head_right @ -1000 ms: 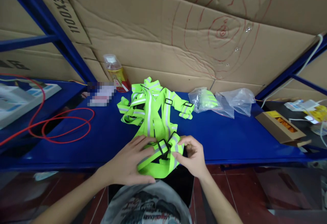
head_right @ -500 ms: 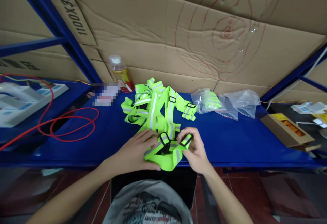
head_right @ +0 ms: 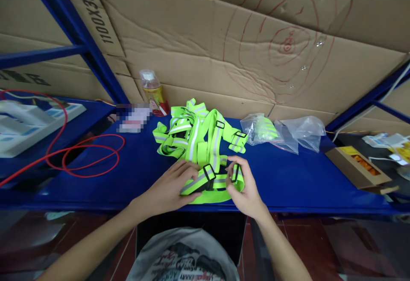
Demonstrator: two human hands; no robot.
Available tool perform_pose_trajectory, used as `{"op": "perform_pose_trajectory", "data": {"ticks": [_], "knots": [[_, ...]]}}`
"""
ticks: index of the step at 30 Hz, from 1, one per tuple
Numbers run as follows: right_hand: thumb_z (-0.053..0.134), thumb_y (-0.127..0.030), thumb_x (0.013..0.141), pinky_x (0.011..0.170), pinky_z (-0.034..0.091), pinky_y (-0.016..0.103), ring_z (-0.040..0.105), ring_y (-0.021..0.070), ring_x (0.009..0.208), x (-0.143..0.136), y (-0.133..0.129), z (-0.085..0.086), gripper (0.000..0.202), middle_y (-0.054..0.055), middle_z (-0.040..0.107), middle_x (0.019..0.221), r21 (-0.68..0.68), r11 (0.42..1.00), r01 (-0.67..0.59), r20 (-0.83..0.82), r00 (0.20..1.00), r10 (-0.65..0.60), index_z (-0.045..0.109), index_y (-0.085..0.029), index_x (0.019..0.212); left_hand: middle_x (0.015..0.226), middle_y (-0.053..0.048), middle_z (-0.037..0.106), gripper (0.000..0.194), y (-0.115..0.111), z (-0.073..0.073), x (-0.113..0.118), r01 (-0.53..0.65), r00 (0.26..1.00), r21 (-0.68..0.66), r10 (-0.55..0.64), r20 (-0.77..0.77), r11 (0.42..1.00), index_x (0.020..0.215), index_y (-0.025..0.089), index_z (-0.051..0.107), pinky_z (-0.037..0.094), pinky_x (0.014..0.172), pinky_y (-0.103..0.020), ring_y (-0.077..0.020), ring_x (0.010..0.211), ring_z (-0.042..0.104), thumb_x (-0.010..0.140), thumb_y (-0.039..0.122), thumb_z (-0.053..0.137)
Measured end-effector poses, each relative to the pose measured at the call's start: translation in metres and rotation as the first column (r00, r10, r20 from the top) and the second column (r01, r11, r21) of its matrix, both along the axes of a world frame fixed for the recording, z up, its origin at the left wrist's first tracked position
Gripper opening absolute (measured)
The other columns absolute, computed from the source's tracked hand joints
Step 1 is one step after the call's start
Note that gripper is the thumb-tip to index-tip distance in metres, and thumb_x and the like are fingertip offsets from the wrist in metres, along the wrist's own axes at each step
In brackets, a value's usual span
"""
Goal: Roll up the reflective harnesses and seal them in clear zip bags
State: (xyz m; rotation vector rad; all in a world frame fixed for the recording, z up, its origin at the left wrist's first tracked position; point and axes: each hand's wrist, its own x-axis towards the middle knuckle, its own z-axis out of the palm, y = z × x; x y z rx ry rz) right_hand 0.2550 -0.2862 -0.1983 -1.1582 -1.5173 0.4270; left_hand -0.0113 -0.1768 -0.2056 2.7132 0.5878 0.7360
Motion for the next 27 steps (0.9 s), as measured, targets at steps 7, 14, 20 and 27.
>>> {"op": "perform_pose_trajectory", "data": {"ticks": [7, 14, 20, 27], "knots": [[0.072, -0.017, 0.109, 0.076, 0.060, 0.032, 0.070, 0.0160, 0.077, 0.011, -0.005, -0.007, 0.035, -0.002, 0.068, 0.096, 0.085, 0.989, 0.123, 0.054, 0.990, -0.128, 0.069, -0.028, 0.143, 0.126, -0.007, 0.079, 0.051, -0.001, -0.009, -0.002, 0.072, 0.997, 0.177, -0.070, -0.020, 0.982, 0.122, 0.024, 0.064, 0.060, 0.101, -0.047, -0.0332, 0.118, 0.074, 0.095, 0.051, 0.098], [0.089, -0.016, 0.094, 0.079, 0.064, 0.037, 0.072, 0.0223, 0.087, 0.008, -0.016, 0.004, 0.067, 0.000, 0.070, 0.100, 0.118, 0.992, -0.036, 0.299, 0.954, -0.001, 0.063, -0.032, 0.154, 0.125, -0.004, 0.077, 0.060, -0.004, -0.001, 0.002, 0.000, 0.998, -0.158, -0.010, -0.061, 0.987, 0.124, 0.026, 0.062, 0.060, 0.102, -0.045, -0.0317, 0.120, 0.075, 0.086, 0.043, 0.105], [0.070, -0.005, 0.102, 0.071, 0.063, 0.037, 0.072, 0.0246, 0.087, 0.010, -0.027, 0.015, 0.073, 0.004, 0.070, 0.104, 0.098, 0.991, -0.091, 0.454, 0.890, 0.037, 0.057, -0.037, 0.166, 0.130, -0.005, 0.079, 0.051, -0.005, -0.005, 0.001, -0.006, 1.000, -0.093, 0.006, 0.002, 0.996, 0.130, 0.027, 0.062, 0.061, 0.107, -0.046, -0.0311, 0.121, 0.075, 0.092, 0.034, 0.097], [0.066, -0.002, 0.098, 0.083, 0.066, 0.050, 0.076, 0.0307, 0.098, 0.021, -0.023, -0.012, 0.084, 0.008, 0.074, 0.112, 0.192, 0.980, -0.043, 0.359, 0.933, -0.029, 0.054, -0.043, 0.171, 0.121, -0.010, 0.082, 0.040, -0.009, -0.011, 0.003, 0.025, 0.996, 0.279, -0.048, 0.074, 0.960, 0.130, 0.026, 0.072, 0.067, 0.093, -0.046, -0.0350, 0.114, 0.078, 0.092, 0.030, 0.086]]}}
